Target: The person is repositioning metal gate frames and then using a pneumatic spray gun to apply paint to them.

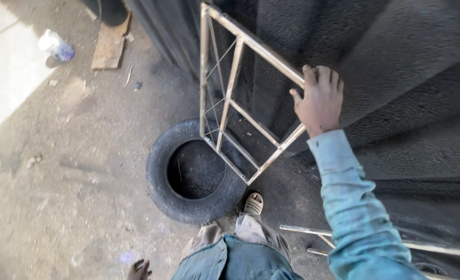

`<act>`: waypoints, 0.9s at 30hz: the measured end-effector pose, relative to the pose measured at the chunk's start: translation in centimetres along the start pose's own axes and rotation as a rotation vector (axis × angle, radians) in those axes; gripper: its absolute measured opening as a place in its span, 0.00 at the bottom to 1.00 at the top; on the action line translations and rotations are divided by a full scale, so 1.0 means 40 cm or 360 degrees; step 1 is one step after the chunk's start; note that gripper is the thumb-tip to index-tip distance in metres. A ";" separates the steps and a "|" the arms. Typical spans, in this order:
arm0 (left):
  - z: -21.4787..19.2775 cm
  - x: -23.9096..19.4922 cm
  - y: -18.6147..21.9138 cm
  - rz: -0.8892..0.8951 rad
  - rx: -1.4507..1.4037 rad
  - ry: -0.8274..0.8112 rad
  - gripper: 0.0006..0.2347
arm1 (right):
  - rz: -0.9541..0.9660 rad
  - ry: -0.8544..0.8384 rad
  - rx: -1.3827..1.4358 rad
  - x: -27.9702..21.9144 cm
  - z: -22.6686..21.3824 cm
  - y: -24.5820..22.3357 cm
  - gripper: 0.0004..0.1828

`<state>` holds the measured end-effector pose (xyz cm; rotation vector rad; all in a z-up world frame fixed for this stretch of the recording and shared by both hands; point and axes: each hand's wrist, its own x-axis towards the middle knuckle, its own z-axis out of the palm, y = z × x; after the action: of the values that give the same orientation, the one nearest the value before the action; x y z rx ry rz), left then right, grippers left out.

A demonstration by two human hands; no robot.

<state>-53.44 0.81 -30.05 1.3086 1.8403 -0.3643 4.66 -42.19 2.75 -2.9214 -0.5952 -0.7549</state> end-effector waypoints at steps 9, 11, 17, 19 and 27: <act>0.212 0.013 0.369 0.0808 0.0889 -0.0288 0.27 | 0.0653 0.0432 0.0575 -0.638 -0.185 -0.066 0.18; 0.249 -0.004 0.400 0.1022 0.1106 -0.0350 0.29 | 0.0983 -0.0179 0.0864 -0.878 -0.172 -0.090 0.22; 0.296 -0.011 0.487 0.1490 0.1455 -0.0409 0.33 | 0.2535 -0.0263 0.1142 -1.916 0.006 -0.315 0.27; 0.305 -0.029 0.484 0.1590 0.1508 -0.0412 0.34 | 0.2869 -0.0292 0.1123 -2.078 -0.082 -0.400 0.29; 0.323 -0.312 0.400 0.1797 0.1881 -0.0327 0.47 | 0.3773 0.0305 0.1256 -2.279 -0.212 -0.422 0.30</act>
<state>-31.99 -8.88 -25.02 2.6667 0.3501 -0.9301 -79.00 -59.95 -33.98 -1.0577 1.7236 -0.1387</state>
